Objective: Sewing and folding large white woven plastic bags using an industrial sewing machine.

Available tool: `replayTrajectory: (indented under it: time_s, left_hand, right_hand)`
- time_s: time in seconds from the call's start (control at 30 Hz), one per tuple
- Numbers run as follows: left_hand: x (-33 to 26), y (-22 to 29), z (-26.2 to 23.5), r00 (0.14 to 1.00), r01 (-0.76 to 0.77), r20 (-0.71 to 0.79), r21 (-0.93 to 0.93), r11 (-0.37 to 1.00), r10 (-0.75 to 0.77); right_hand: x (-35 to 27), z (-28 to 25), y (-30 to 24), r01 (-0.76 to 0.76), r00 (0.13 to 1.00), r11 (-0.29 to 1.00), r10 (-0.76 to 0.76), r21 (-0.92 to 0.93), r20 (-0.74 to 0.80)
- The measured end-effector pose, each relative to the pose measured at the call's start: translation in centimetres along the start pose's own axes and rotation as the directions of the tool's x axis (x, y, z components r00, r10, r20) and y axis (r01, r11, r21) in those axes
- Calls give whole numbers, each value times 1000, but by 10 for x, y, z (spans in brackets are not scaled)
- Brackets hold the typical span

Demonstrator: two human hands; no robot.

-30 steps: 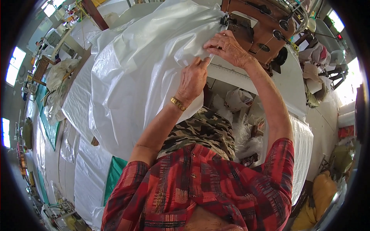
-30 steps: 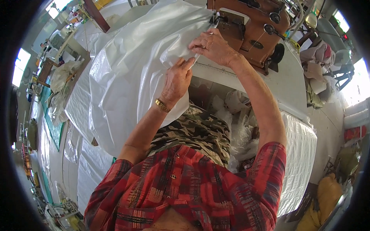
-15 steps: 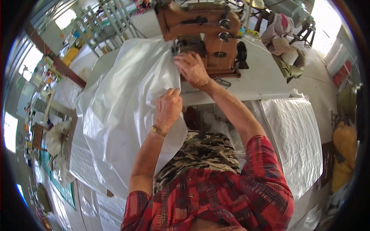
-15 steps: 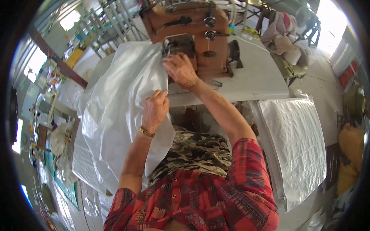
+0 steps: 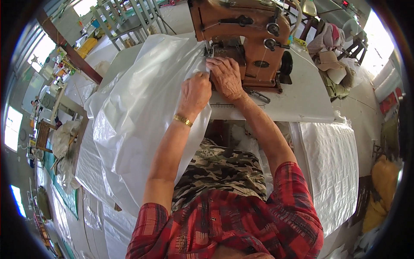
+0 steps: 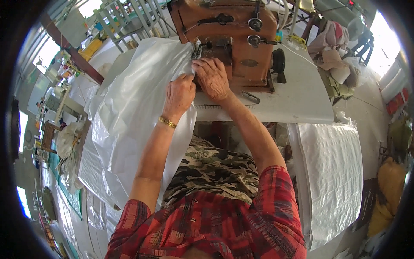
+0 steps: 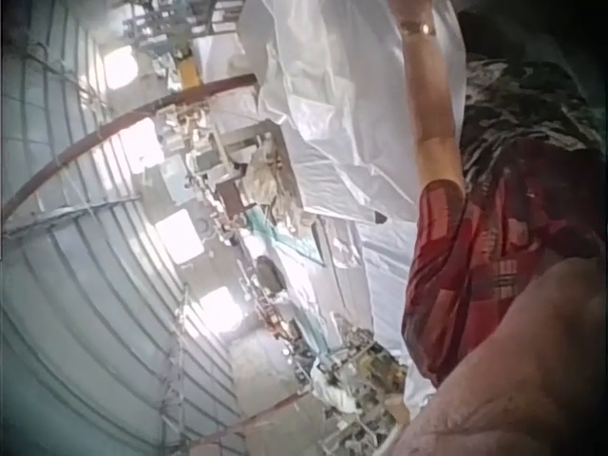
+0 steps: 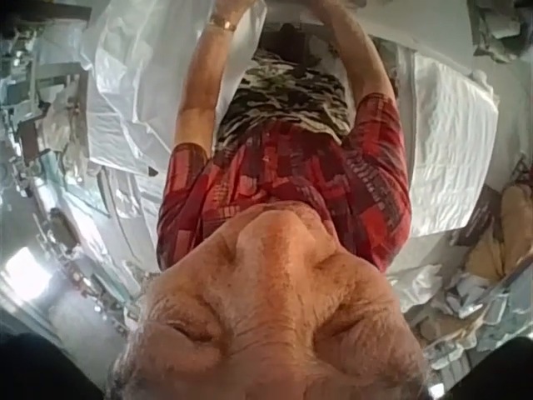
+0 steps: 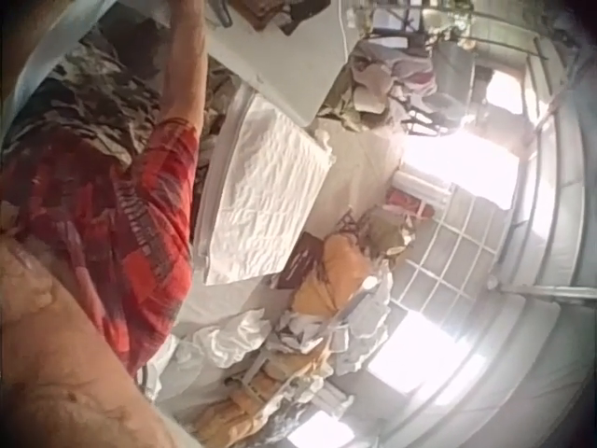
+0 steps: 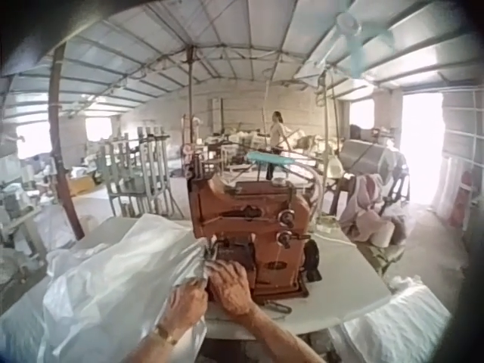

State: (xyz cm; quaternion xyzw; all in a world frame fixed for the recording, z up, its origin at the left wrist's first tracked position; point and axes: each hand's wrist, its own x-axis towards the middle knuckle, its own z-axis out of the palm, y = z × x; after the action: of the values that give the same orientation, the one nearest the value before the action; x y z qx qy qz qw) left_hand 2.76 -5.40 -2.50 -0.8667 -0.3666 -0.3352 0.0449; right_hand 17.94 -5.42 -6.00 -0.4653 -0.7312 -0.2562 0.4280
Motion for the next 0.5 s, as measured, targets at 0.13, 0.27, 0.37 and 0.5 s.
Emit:
replayTrajectory:
  time_s: [0.13,0.27,0.37,0.5]
  left_hand:
    - [7,-2,4,999,2,-46,-12,1000,-3]
    - [-1,0,3,998,49,-45,-29,998,-50]
    - [-26,9,3,993,111,-22,-52,992,-112]
    - [-44,13,5,988,134,-67,-113,985,-142]
  right_hand:
    - [1,6,-3,-37,999,999,36,-12,-41]
    - [0,7,-4,-78,996,997,78,9,-49]
    - [-1,2,-3,-98,993,995,99,32,-56]
    - [-1,1,-3,-88,995,996,89,22,-49]
